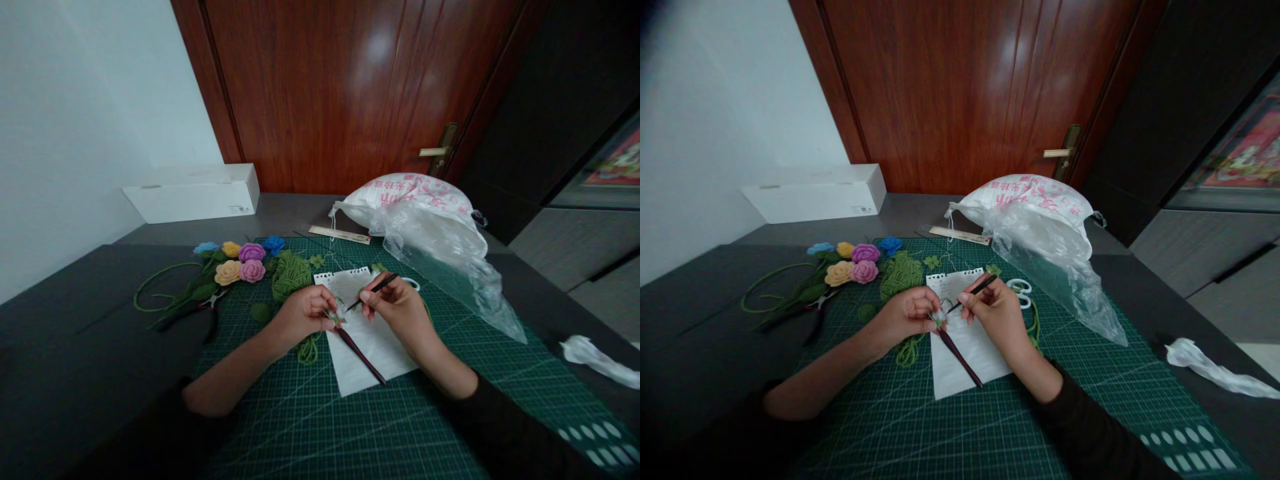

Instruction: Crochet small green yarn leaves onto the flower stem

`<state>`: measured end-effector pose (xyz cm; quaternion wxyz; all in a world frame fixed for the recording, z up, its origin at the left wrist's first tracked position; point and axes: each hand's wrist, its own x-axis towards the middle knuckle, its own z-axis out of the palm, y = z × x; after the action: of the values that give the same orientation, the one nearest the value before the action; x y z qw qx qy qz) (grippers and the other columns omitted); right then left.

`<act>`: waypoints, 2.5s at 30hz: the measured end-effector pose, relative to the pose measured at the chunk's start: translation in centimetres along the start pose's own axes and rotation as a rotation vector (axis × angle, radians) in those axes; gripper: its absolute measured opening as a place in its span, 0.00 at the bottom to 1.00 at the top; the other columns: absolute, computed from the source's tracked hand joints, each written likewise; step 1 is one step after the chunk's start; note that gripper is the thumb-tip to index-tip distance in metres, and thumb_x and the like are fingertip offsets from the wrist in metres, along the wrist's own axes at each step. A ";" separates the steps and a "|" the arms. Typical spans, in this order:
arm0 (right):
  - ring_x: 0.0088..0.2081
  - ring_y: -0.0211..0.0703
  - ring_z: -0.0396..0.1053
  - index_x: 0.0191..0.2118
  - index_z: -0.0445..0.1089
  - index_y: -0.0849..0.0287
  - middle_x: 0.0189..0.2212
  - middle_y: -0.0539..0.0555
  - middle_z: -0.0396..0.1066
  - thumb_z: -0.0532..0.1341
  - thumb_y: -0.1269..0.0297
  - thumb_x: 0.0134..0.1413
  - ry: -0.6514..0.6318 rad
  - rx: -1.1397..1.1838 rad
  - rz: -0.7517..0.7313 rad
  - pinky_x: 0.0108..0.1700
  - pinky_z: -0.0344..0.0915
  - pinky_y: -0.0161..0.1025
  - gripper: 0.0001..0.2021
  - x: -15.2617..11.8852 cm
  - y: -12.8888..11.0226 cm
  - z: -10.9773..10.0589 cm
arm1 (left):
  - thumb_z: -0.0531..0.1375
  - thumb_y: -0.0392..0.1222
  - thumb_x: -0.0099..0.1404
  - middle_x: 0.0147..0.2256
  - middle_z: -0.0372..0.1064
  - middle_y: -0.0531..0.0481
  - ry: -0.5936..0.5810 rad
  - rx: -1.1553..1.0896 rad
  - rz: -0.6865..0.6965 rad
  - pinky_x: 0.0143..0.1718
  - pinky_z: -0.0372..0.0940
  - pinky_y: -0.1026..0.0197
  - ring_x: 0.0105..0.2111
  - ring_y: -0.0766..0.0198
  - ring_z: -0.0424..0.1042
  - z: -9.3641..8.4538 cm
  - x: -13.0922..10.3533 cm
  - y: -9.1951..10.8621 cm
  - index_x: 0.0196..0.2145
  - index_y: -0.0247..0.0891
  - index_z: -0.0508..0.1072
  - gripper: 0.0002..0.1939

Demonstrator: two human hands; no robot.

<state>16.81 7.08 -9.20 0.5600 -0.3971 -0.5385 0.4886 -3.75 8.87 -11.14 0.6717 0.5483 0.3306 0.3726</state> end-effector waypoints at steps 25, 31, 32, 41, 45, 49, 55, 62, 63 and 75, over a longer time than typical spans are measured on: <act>0.18 0.40 0.65 0.30 0.63 0.54 0.17 0.47 0.67 0.65 0.51 0.53 0.248 -0.277 -0.041 0.22 0.61 0.38 0.15 0.3 1.8 -1.1 | 0.69 0.26 0.49 0.30 0.80 0.47 0.002 0.033 0.005 0.36 0.71 0.61 0.31 0.61 0.79 0.2 -0.1 0.6 0.32 0.32 0.76 0.11; 0.29 0.49 0.70 0.32 0.67 0.56 0.27 0.56 0.73 0.64 0.60 0.55 0.271 -0.605 -0.147 0.34 0.62 0.43 0.08 -0.1 1.0 -1.5 | 0.69 0.28 0.51 0.30 0.80 0.46 0.027 0.061 0.040 0.38 0.69 0.60 0.32 0.61 0.78 0.3 -0.2 0.9 0.31 0.32 0.76 0.09; 0.32 0.50 0.70 0.33 0.67 0.57 0.29 0.57 0.74 0.63 0.61 0.56 0.262 -0.638 -0.171 0.36 0.62 0.44 0.07 -0.1 0.7 -1.5 | 0.69 0.28 0.51 0.30 0.79 0.47 0.036 0.064 0.052 0.38 0.69 0.60 0.32 0.62 0.77 0.3 -0.2 0.9 0.32 0.33 0.76 0.10; 0.37 0.46 0.74 0.40 0.70 0.56 0.35 0.55 0.76 0.56 0.65 0.66 -0.071 -0.726 -0.320 0.41 0.66 0.41 0.05 -0.7 -1.0 -0.4 | 0.70 0.26 0.47 0.32 0.76 0.51 0.130 0.101 0.150 0.37 0.67 0.61 0.33 0.62 0.75 0.4 0.0 0.9 0.32 0.35 0.76 0.14; 0.39 0.51 0.75 0.44 0.68 0.56 0.39 0.55 0.77 0.69 0.66 0.53 -0.215 -0.804 -0.211 0.40 0.65 0.42 0.14 -2.0 -0.6 1.1 | 0.69 0.24 0.47 0.32 0.75 0.52 0.167 0.100 0.202 0.37 0.66 0.63 0.34 0.64 0.73 0.6 -0.2 1.3 0.34 0.35 0.77 0.16; 0.30 0.47 0.72 0.38 0.66 0.56 0.30 0.52 0.74 0.66 0.71 0.54 -0.172 -0.796 -0.147 0.33 0.59 0.39 0.09 -2.6 0.0 1.9 | 0.69 0.23 0.46 0.31 0.75 0.52 0.183 0.080 0.221 0.35 0.66 0.64 0.33 0.64 0.73 0.8 -0.4 1.5 0.37 0.36 0.76 0.19; 0.26 0.41 0.65 0.32 0.60 0.53 0.25 0.48 0.68 0.60 0.64 0.61 -0.097 -0.623 -0.201 0.29 0.55 0.36 0.08 -2.3 0.2 2.1 | 0.70 0.30 0.52 0.28 0.74 0.53 0.181 0.038 0.225 0.30 0.67 0.63 0.26 0.65 0.72 1.1 -0.6 1.9 0.37 0.36 0.74 0.14; 0.24 0.39 0.60 0.28 0.58 0.53 0.22 0.46 0.62 0.61 0.62 0.59 -0.014 -0.515 -0.206 0.27 0.52 0.36 0.11 -2.3 1.1 2.6 | 0.70 0.32 0.52 0.25 0.74 0.53 0.190 -0.005 0.215 0.26 0.68 0.63 0.21 0.66 0.72 1.1 -0.6 2.3 0.34 0.35 0.74 0.11; 0.24 0.39 0.60 0.28 0.57 0.53 0.22 0.46 0.62 0.61 0.62 0.58 -0.005 -0.504 -0.204 0.27 0.52 0.36 0.12 -2.3 1.2 2.7 | 0.69 0.32 0.52 0.25 0.75 0.53 0.193 -0.009 0.211 0.26 0.68 0.62 0.20 0.66 0.72 1.1 -0.7 2.4 0.34 0.35 0.74 0.11; 0.25 0.39 0.55 0.27 0.57 0.53 0.22 0.45 0.58 0.63 0.56 0.58 0.016 -0.362 -0.145 0.30 0.52 0.37 0.15 -1.9 1.8 2.7 | 0.70 0.33 0.53 0.24 0.75 0.53 0.206 -0.057 0.198 0.26 0.70 0.61 0.20 0.65 0.73 1.4 -0.9 2.2 0.33 0.35 0.75 0.10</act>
<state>14.01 5.38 -11.04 0.5174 -0.4556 -0.6401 0.3390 -3.25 7.67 -8.71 0.6096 0.5178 0.3311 0.5006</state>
